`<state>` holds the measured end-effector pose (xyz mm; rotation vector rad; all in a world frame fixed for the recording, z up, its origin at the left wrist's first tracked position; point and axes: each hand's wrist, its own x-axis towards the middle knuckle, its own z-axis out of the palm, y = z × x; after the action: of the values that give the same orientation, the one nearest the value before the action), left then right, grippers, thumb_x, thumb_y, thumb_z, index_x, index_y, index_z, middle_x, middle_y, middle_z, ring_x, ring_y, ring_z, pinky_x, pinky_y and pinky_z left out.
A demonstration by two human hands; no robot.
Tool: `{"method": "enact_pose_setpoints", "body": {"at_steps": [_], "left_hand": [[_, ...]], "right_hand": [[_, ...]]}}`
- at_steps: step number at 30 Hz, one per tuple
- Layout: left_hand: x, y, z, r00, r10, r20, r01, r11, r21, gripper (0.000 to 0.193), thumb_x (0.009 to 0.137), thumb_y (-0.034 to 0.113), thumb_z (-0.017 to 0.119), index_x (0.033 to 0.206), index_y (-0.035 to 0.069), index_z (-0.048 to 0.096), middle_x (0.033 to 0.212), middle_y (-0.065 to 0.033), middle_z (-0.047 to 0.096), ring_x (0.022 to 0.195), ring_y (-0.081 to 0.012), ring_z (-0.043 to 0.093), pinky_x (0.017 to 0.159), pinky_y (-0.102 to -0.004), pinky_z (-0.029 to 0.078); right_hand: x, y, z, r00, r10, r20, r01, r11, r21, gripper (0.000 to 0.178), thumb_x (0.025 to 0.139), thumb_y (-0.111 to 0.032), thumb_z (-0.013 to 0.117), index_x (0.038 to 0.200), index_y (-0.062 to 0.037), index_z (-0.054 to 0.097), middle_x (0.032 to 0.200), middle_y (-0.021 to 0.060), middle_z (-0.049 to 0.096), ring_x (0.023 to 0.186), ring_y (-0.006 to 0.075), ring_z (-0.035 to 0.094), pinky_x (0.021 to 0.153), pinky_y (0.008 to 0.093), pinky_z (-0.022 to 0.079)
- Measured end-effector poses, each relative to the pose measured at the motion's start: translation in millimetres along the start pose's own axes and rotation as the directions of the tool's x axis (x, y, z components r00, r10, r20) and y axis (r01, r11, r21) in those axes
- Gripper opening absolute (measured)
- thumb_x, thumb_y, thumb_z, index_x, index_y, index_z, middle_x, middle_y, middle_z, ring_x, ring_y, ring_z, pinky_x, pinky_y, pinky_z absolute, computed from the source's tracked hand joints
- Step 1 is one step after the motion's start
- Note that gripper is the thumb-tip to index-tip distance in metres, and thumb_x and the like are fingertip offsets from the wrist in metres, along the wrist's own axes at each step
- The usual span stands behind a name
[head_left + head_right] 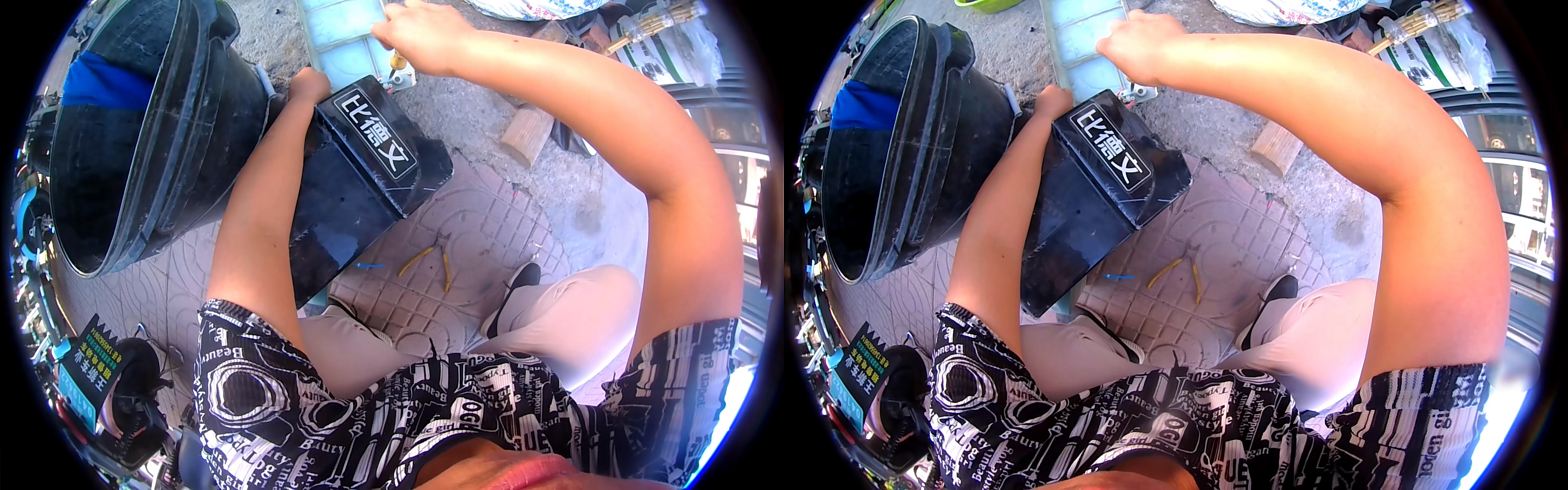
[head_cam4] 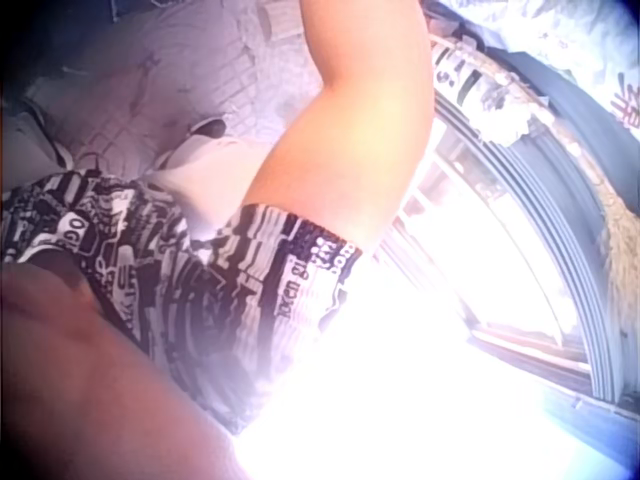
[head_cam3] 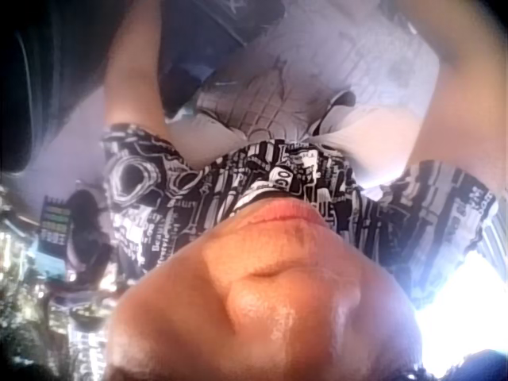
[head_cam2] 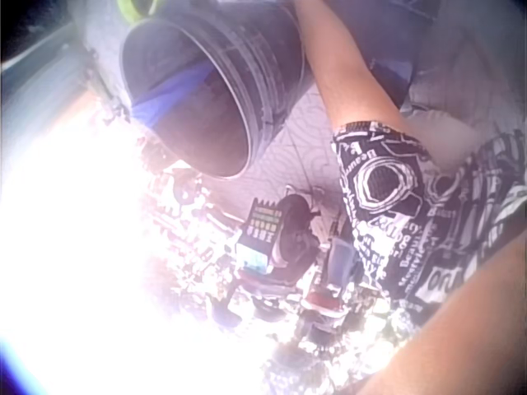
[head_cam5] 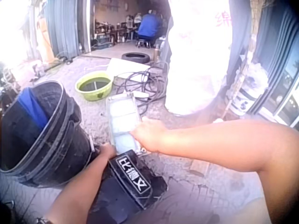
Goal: The person uses a screwdriver to remove screws from a black battery casing. They lift the casing to reveal blue battery cells, then place the casing back on and tighten the screws.
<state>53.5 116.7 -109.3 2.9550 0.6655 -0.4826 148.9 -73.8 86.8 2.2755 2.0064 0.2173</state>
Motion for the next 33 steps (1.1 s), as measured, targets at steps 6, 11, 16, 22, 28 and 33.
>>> {"method": "enact_pose_setpoints", "body": {"at_steps": [6,11,16,22,28,33], "left_hand": [[1.5,-3.1,2.5,1.0,-0.014,0.006,0.014,1.0,-0.013,0.027,0.084,0.018,0.051,0.1,0.008,0.071,0.108,-0.0148,0.066,0.099,-0.0304,0.065,0.082,-0.0402,0.053],[0.4,-0.4,1.6,0.999,-0.035,-0.01,0.034,0.998,-0.051,0.027,0.084,0.017,0.051,0.1,0.009,0.071,0.108,-0.0152,0.066,0.099,-0.0309,0.065,0.082,-0.0405,0.053],[-1.0,0.9,-0.7,1.0,-0.014,-0.001,0.014,0.999,-0.028,0.027,0.083,0.016,0.052,0.101,0.008,0.071,0.108,-0.0159,0.066,0.098,-0.0319,0.065,0.083,-0.0411,0.053],[2.4,-4.9,4.8,0.999,-0.047,-0.018,0.045,0.996,-0.079,0.027,0.083,0.016,0.052,0.099,0.008,0.071,0.107,-0.0159,0.066,0.098,-0.0319,0.065,0.083,-0.0409,0.053],[0.7,-1.6,1.7,1.0,-0.004,-0.005,0.004,1.0,-0.018,0.028,0.083,0.017,0.051,0.1,0.008,0.071,0.108,-0.0154,0.066,0.099,-0.0315,0.065,0.083,-0.0407,0.053],[-2.5,0.9,-0.9,0.995,-0.092,-0.024,0.088,0.987,-0.132,0.028,0.084,0.017,0.05,0.101,0.008,0.071,0.108,-0.0146,0.066,0.099,-0.031,0.065,0.083,-0.0405,0.053]], "right_hand": [[10.4,-7.7,-14.8,0.874,0.296,0.384,-0.357,0.929,0.095,0.028,0.082,-0.024,0.064,0.106,-0.0094,0.064,0.104,0.0141,0.064,0.098,0.0322,0.063,0.081,0.0422,0.052],[1.2,-0.7,-6.2,0.977,0.098,0.19,-0.113,0.991,0.074,0.028,0.086,-0.028,0.064,0.102,-0.005,0.066,0.101,0.0169,0.066,0.097,0.0327,0.064,0.081,0.0438,0.051],[5.9,-0.5,-10.1,0.931,0.192,0.31,-0.234,0.967,0.103,0.028,0.084,-0.026,0.065,0.102,-0.0056,0.066,0.102,0.0168,0.066,0.098,0.0327,0.064,0.083,0.0433,0.051],[1.6,-2.3,-6.5,0.963,0.157,0.219,-0.17,0.984,0.042,0.032,0.081,-0.028,0.068,0.102,-0.004,0.065,0.103,0.0181,0.066,0.099,0.0333,0.063,0.084,0.0435,0.051],[9.6,0.9,-10.6,0.908,0.24,0.342,-0.286,0.954,0.092,0.034,0.077,-0.022,0.07,0.105,-0.0051,0.063,0.102,0.0174,0.066,0.099,0.0315,0.064,0.082,0.0426,0.052],[4.4,0.7,-20.9,0.944,0.158,0.289,-0.184,0.981,0.067,0.038,0.076,-0.023,0.072,0.107,-0.0049,0.062,0.103,0.0165,0.066,0.098,0.0314,0.064,0.08,0.0427,0.052]]}}
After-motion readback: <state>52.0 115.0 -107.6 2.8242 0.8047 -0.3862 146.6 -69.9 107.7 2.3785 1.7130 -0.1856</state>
